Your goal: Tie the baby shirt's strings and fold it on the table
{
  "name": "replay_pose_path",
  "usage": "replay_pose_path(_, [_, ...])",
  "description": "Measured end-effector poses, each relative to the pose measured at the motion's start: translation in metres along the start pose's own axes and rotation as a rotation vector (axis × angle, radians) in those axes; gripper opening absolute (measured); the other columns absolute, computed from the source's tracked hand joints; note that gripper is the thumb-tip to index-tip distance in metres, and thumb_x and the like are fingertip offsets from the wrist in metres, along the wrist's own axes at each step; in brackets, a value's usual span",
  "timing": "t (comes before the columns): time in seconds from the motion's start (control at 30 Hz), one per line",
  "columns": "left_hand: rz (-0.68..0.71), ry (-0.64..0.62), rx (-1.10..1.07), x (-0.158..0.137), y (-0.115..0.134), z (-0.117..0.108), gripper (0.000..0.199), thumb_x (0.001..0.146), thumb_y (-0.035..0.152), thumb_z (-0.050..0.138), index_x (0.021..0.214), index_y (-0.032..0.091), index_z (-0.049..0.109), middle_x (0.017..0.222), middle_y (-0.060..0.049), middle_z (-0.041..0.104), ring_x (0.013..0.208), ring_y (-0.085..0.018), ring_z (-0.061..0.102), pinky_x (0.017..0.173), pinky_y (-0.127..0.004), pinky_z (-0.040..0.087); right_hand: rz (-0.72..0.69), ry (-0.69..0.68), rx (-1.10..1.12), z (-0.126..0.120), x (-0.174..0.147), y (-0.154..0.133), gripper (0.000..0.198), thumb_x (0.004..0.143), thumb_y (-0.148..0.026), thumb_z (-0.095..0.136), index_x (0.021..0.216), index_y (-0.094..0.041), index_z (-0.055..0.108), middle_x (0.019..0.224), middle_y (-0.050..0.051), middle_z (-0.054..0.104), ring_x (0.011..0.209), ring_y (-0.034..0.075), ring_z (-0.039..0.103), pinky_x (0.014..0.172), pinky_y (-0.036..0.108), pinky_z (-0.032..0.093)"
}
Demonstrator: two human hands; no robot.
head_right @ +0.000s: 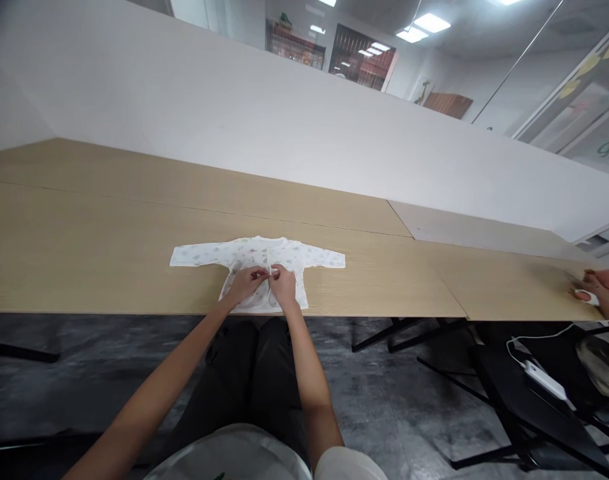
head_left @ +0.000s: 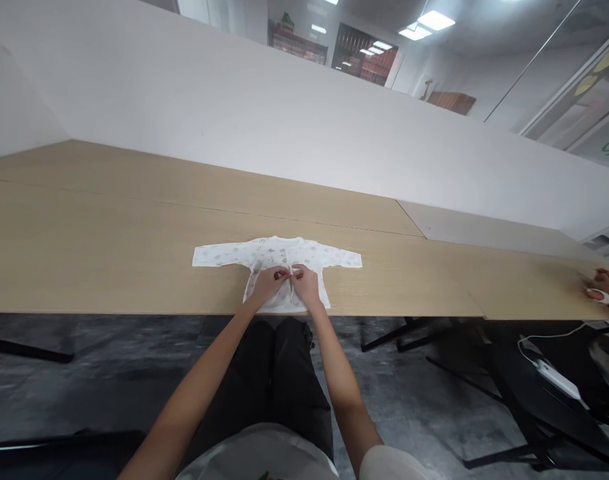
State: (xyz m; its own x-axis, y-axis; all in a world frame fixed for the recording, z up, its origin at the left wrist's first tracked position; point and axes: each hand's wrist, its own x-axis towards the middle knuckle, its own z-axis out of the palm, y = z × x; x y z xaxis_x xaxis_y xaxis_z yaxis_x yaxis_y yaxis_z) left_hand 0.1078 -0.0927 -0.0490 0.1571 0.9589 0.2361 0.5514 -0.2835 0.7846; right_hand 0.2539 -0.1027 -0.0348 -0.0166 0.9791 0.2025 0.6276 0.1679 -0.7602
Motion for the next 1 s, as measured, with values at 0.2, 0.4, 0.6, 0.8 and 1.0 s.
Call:
replay_pose_path(0.2, [0.003, 0.004, -0.058, -0.001, -0.006, 0.004, 0.026, 0.083, 0.037, 0.055, 0.086, 0.019, 0.074, 0.087, -0.006, 0.075, 0.077, -0.019, 0.065, 0.073, -0.03, 0.047, 0.014, 0.016, 0.011, -0.003, -0.002, -0.003, 0.03, 0.081, -0.006, 0.062, 0.107, -0.018, 0.069, 0.083, 0.004, 0.076, 0.084, 0.019, 0.073, 0.081, 0.028, 0.053])
replay_pose_path(0.4, [-0.007, 0.047, -0.113, 0.0, -0.005, 0.004, 0.023, 0.08, 0.033, 0.056, 0.084, 0.018, 0.073, 0.088, -0.006, 0.075, 0.079, -0.02, 0.066, 0.078, -0.031, 0.049, 0.006, -0.004, -0.02, -0.003, -0.003, -0.005, 0.03, 0.082, -0.006, 0.06, 0.108, -0.017, 0.069, 0.085, 0.006, 0.077, 0.085, 0.02, 0.073, 0.081, 0.027, 0.053])
replay_pose_path(0.6, [-0.032, 0.067, -0.126, 0.0, -0.004, 0.003, 0.021, 0.079, 0.033, 0.057, 0.085, 0.019, 0.072, 0.081, -0.004, 0.074, 0.074, -0.018, 0.064, 0.077, -0.03, 0.05, -0.006, 0.0, -0.013, -0.003, -0.009, -0.009, 0.029, 0.084, -0.01, 0.057, 0.108, -0.017, 0.07, 0.078, 0.004, 0.075, 0.076, 0.018, 0.071, 0.075, 0.026, 0.051])
replay_pose_path(0.8, [-0.005, 0.099, -0.142, 0.0, -0.005, 0.005, 0.021, 0.079, 0.034, 0.056, 0.083, 0.02, 0.071, 0.086, -0.005, 0.075, 0.079, -0.019, 0.066, 0.077, -0.031, 0.051, 0.002, 0.004, 0.1, -0.003, -0.004, -0.005, 0.03, 0.078, -0.008, 0.053, 0.099, -0.019, 0.07, 0.072, 0.0, 0.072, 0.069, 0.016, 0.068, 0.072, 0.024, 0.052])
replay_pose_path(1.0, [-0.034, 0.079, -0.148, -0.001, -0.002, 0.004, 0.022, 0.079, 0.036, 0.056, 0.083, 0.02, 0.071, 0.084, -0.005, 0.075, 0.08, -0.02, 0.067, 0.075, -0.03, 0.052, 0.089, -0.06, 0.294, -0.002, 0.006, 0.005, 0.025, 0.067, -0.01, 0.057, 0.089, -0.019, 0.067, 0.071, -0.003, 0.071, 0.067, 0.014, 0.068, 0.067, 0.023, 0.054])
